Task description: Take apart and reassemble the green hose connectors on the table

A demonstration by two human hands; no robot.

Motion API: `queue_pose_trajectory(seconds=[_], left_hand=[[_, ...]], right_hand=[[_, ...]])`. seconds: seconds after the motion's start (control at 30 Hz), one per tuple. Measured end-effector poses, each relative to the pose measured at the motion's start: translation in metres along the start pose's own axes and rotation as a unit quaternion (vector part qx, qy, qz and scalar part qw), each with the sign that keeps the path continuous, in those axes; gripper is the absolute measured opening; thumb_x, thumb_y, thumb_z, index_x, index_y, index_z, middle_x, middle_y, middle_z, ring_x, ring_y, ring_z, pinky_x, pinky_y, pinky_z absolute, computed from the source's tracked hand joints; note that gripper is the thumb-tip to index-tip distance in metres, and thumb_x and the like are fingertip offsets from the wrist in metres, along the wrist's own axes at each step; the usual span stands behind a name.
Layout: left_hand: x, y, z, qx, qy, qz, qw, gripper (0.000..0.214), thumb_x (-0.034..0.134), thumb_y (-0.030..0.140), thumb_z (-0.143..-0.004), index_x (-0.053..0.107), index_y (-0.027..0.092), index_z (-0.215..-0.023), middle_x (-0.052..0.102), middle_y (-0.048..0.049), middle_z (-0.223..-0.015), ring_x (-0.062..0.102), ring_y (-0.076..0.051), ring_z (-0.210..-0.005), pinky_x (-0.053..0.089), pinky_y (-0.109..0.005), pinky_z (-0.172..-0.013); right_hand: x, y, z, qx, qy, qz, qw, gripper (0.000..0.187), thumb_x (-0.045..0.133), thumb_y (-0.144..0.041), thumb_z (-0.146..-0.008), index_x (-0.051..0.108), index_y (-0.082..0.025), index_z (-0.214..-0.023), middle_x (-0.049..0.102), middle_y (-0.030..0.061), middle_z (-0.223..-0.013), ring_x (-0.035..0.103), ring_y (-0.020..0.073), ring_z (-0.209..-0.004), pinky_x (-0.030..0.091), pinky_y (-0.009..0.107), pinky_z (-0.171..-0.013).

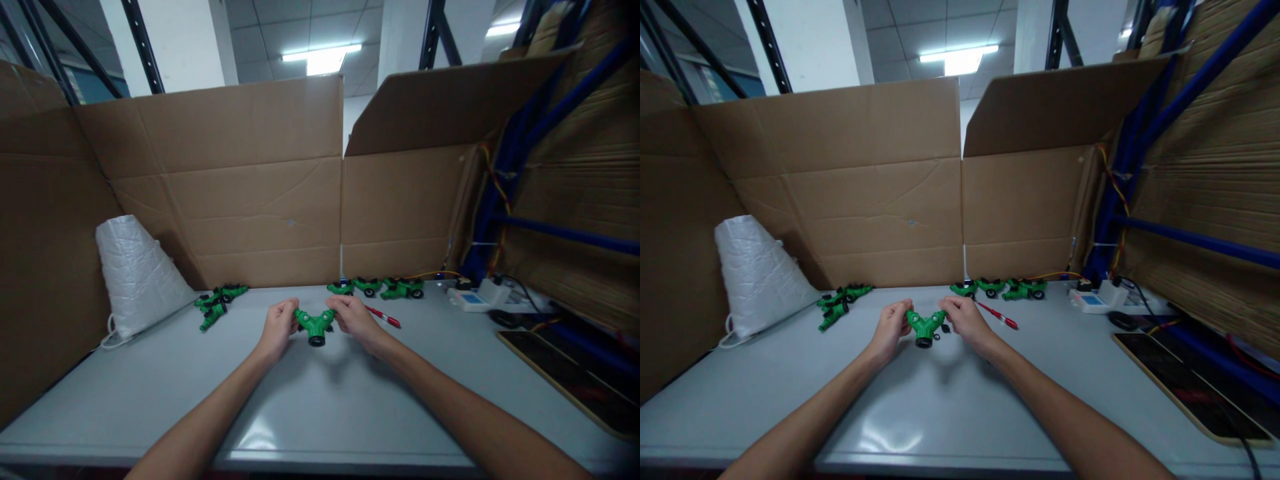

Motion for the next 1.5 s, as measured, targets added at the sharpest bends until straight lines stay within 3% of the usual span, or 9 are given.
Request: queue_pose_trajectory(seconds=[0.67,0.93,1.1,1.23,1.33,1.4,1.5], left_hand=[[-0.001,0.007,0.0,0.001,-0.037,-0.034,0.999,0.047,0.07,0.055,-0.078,0.04,0.022,-0.065,0.028,0.0098,-0.056,0.023,-0.006,-0.047,0.016,-0.021,-0.047],[-0.001,-0.007,-0.001,-0.026,-0.045,-0.01,0.999,0.047,0.071,0.055,-0.078,0.04,0.023,-0.065,0.023,0.0112,-0.054,0.021,-0.006,-0.046,0.016,-0.021,-0.047],[-0.004,-0.012,-0.004,-0.02,-0.042,-0.016,0.999,0.056,0.071,0.068,-0.079,0.043,0.022,-0.066,0.027,0.0103,-0.053,0.026,-0.007,-0.046,0.019,-0.022,-0.046],[-0.001,-0.01,-0.004,0.011,-0.058,-0.065,0.996,0.064,0.059,0.082,-0.084,0.047,0.021,-0.068,0.036,0.0074,-0.053,0.032,-0.01,-0.047,0.025,-0.025,-0.049],[-0.002,0.004,0.001,0.096,-0.024,-0.122,0.988,0.058,0.054,0.076,-0.092,0.055,0.02,-0.08,0.05,0.0027,-0.066,0.044,-0.014,-0.059,0.036,-0.026,-0.058],[-0.002,0.015,0.009,0.159,-0.013,-0.158,0.974,0.05,0.059,0.069,-0.095,0.061,0.019,-0.097,0.061,-0.0029,-0.087,0.053,-0.017,-0.076,0.043,-0.027,-0.07],[0.004,0.025,0.021,0.212,-0.062,-0.219,0.95,0.057,0.074,0.057,-0.089,0.057,0.02,-0.129,0.062,-0.0111,-0.123,0.058,-0.022,-0.099,0.046,-0.031,-0.084]], right_hand=[[-0.002,0.002,-0.002,-0.021,-0.013,0.027,0.999,0.043,0.065,-0.055,-0.083,0.044,-0.024,-0.062,0.033,-0.0074,-0.055,0.025,0.0094,-0.047,0.017,0.025,-0.044],[0.0,0.002,0.002,-0.045,0.01,0.044,0.998,0.047,0.065,-0.059,-0.084,0.043,-0.024,-0.062,0.033,-0.0071,-0.054,0.027,0.01,-0.048,0.017,0.026,-0.045],[0.001,0.002,0.002,-0.063,0.006,0.055,0.996,0.047,0.063,-0.058,-0.086,0.04,-0.024,-0.062,0.032,-0.0063,-0.056,0.026,0.0109,-0.049,0.017,0.026,-0.046],[-0.006,0.002,0.0,-0.082,0.019,0.083,0.993,0.048,0.062,-0.06,-0.087,0.043,-0.024,-0.062,0.035,-0.0052,-0.056,0.028,0.0121,-0.051,0.018,0.027,-0.048],[-0.014,0.002,-0.003,-0.095,0.049,0.092,0.99,0.048,0.062,-0.061,-0.088,0.043,-0.024,-0.062,0.036,-0.0048,-0.056,0.029,0.013,-0.053,0.02,0.027,-0.048],[-0.018,0.005,-0.005,-0.094,0.072,0.084,0.989,0.048,0.062,-0.062,-0.088,0.045,-0.024,-0.064,0.036,-0.0048,-0.057,0.03,0.0134,-0.053,0.021,0.027,-0.048],[-0.023,0.009,-0.008,-0.092,0.099,0.073,0.988,0.047,0.061,-0.063,-0.089,0.047,-0.024,-0.068,0.036,-0.0051,-0.059,0.031,0.0135,-0.052,0.022,0.027,-0.048]])
Point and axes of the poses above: each hand's wrist, its own z-axis away from the middle knuckle, its own x-axis out of the palm, y = z × x, the point moved 5 cm from there along -z, towards the middle knuckle
